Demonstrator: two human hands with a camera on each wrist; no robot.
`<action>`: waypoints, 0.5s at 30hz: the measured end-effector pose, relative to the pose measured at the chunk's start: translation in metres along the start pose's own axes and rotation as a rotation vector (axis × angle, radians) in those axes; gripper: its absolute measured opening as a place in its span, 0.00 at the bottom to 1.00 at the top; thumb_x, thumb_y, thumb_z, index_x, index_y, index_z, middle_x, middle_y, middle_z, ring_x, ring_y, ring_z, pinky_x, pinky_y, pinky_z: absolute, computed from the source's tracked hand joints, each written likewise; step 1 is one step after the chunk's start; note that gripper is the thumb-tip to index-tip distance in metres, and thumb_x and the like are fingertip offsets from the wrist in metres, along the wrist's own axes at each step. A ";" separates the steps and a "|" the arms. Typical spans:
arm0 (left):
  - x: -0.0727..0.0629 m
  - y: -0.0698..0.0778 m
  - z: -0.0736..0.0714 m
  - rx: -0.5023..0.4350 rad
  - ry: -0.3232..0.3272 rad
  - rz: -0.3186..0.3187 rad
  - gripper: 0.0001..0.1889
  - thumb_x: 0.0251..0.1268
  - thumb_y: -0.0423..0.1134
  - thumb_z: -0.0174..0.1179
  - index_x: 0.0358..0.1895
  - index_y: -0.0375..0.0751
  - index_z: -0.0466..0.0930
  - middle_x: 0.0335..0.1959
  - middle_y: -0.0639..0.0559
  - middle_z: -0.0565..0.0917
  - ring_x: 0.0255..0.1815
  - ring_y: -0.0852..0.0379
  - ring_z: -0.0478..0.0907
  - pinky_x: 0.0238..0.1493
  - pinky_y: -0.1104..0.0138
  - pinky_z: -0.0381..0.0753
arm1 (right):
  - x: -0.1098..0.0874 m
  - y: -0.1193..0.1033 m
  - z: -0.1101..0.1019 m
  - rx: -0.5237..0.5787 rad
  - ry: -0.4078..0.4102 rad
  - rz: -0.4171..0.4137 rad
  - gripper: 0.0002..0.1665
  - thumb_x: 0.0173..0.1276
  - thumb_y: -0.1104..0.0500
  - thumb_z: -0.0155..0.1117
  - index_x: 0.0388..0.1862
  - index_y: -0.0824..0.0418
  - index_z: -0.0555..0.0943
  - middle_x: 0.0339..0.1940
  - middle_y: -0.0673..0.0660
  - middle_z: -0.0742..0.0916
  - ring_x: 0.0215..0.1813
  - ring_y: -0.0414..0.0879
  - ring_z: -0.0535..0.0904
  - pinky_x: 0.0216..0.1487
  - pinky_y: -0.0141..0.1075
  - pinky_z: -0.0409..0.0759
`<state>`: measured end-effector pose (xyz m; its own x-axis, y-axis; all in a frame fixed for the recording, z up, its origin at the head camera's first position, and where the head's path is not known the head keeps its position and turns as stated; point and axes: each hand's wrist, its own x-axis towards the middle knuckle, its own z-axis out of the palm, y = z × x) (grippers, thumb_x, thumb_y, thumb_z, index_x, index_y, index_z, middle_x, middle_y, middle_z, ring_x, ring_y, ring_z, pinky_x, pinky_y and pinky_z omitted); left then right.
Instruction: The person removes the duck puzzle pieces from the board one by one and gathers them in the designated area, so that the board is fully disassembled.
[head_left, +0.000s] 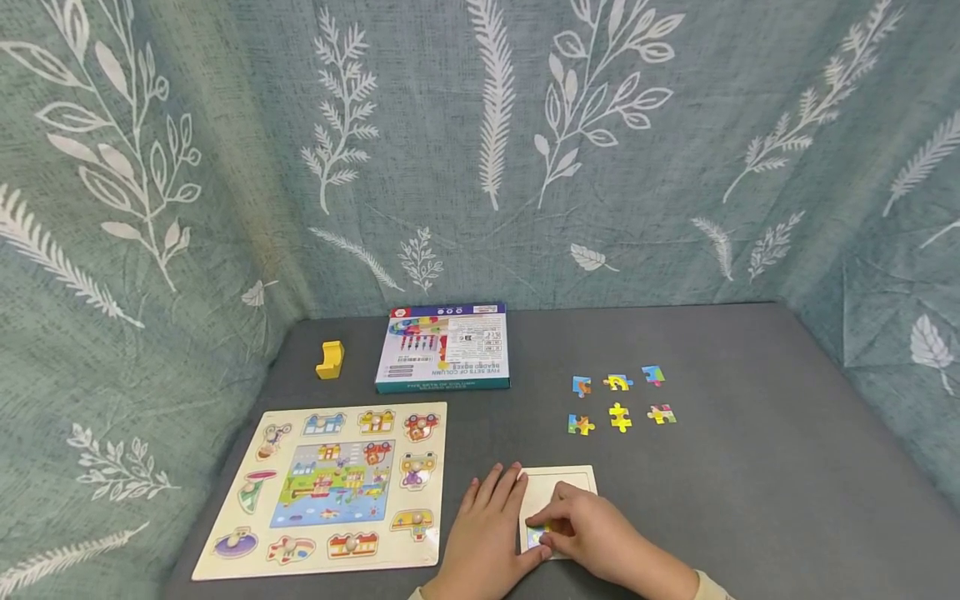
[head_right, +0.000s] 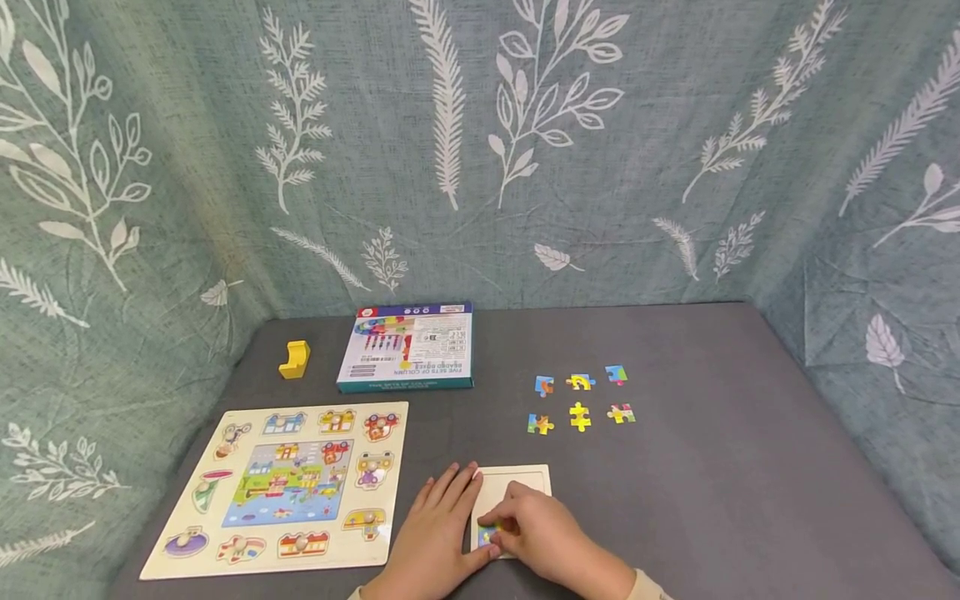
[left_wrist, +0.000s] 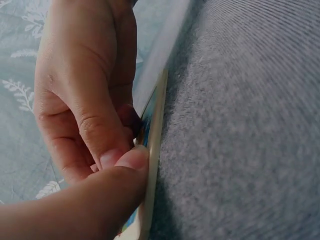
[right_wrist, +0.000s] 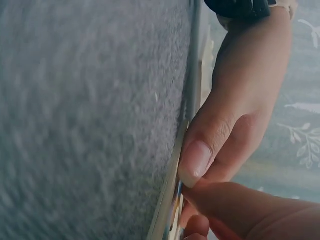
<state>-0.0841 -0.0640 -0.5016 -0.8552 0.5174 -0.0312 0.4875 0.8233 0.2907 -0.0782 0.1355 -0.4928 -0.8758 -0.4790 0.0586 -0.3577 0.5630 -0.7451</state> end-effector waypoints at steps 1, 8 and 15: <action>0.000 0.000 0.000 0.001 -0.002 0.000 0.48 0.62 0.67 0.68 0.77 0.37 0.70 0.79 0.45 0.68 0.80 0.43 0.62 0.76 0.43 0.63 | 0.000 0.000 0.000 0.000 0.002 0.000 0.12 0.64 0.66 0.77 0.46 0.58 0.93 0.32 0.40 0.77 0.28 0.29 0.68 0.28 0.25 0.71; -0.001 0.001 0.000 -0.013 0.014 0.007 0.49 0.62 0.69 0.67 0.77 0.37 0.69 0.79 0.45 0.68 0.80 0.43 0.61 0.76 0.43 0.63 | -0.001 0.002 0.001 -0.022 0.056 -0.019 0.17 0.57 0.68 0.82 0.42 0.50 0.91 0.39 0.41 0.77 0.37 0.34 0.70 0.36 0.29 0.74; -0.002 0.000 -0.001 -0.020 0.020 0.006 0.49 0.62 0.69 0.68 0.77 0.37 0.69 0.79 0.45 0.69 0.80 0.43 0.62 0.76 0.43 0.63 | 0.001 0.004 0.001 0.053 0.066 -0.038 0.15 0.58 0.68 0.81 0.35 0.49 0.88 0.32 0.37 0.84 0.34 0.33 0.70 0.35 0.27 0.70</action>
<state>-0.0828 -0.0648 -0.5006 -0.8556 0.5176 -0.0098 0.4895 0.8151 0.3097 -0.0797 0.1364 -0.4965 -0.8820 -0.4531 0.1296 -0.3749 0.5079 -0.7755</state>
